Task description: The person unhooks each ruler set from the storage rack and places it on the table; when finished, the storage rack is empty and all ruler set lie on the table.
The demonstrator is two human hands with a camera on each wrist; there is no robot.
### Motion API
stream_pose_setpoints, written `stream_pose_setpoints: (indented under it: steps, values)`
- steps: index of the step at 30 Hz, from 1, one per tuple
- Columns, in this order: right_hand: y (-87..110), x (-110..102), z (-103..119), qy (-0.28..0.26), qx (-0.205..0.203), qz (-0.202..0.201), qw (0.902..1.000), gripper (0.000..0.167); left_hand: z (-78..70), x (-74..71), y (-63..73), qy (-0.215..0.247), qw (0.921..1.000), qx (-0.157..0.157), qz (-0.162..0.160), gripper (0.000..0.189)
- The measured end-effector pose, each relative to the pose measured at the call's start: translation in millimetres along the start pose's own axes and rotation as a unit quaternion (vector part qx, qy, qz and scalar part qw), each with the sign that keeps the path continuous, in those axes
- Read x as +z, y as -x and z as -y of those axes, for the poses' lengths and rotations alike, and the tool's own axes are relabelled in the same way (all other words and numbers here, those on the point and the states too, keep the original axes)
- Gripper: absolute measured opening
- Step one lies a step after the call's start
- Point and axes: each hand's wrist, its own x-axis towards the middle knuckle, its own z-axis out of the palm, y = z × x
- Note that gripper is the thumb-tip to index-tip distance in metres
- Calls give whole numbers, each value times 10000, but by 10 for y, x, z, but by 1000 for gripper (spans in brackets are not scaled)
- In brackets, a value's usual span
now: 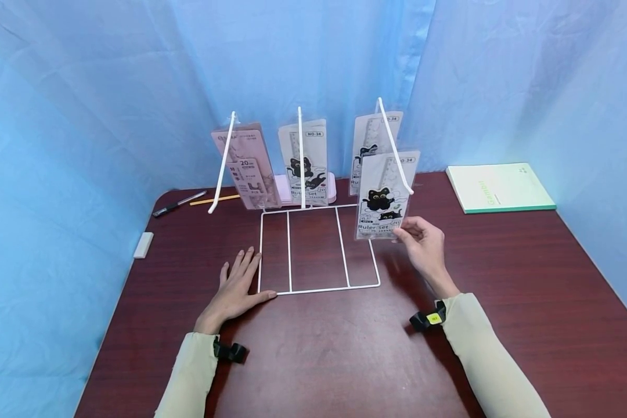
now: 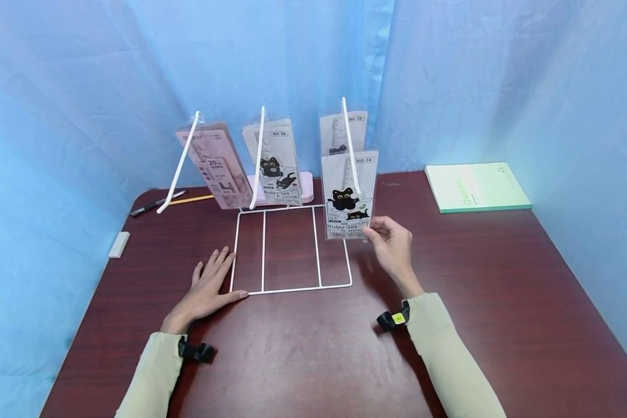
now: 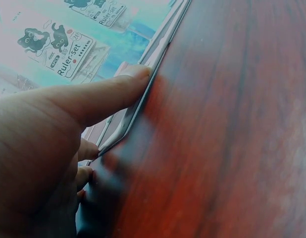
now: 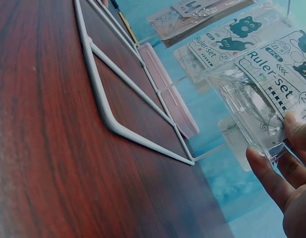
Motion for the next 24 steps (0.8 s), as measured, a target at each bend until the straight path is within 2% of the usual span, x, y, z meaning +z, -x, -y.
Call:
stream_pose_setpoints:
  steps: [24]
  values:
    - [176, -57, 66, -46, -20, 31, 10000, 11, 10, 0, -9, -41, 10000, 31, 32, 103]
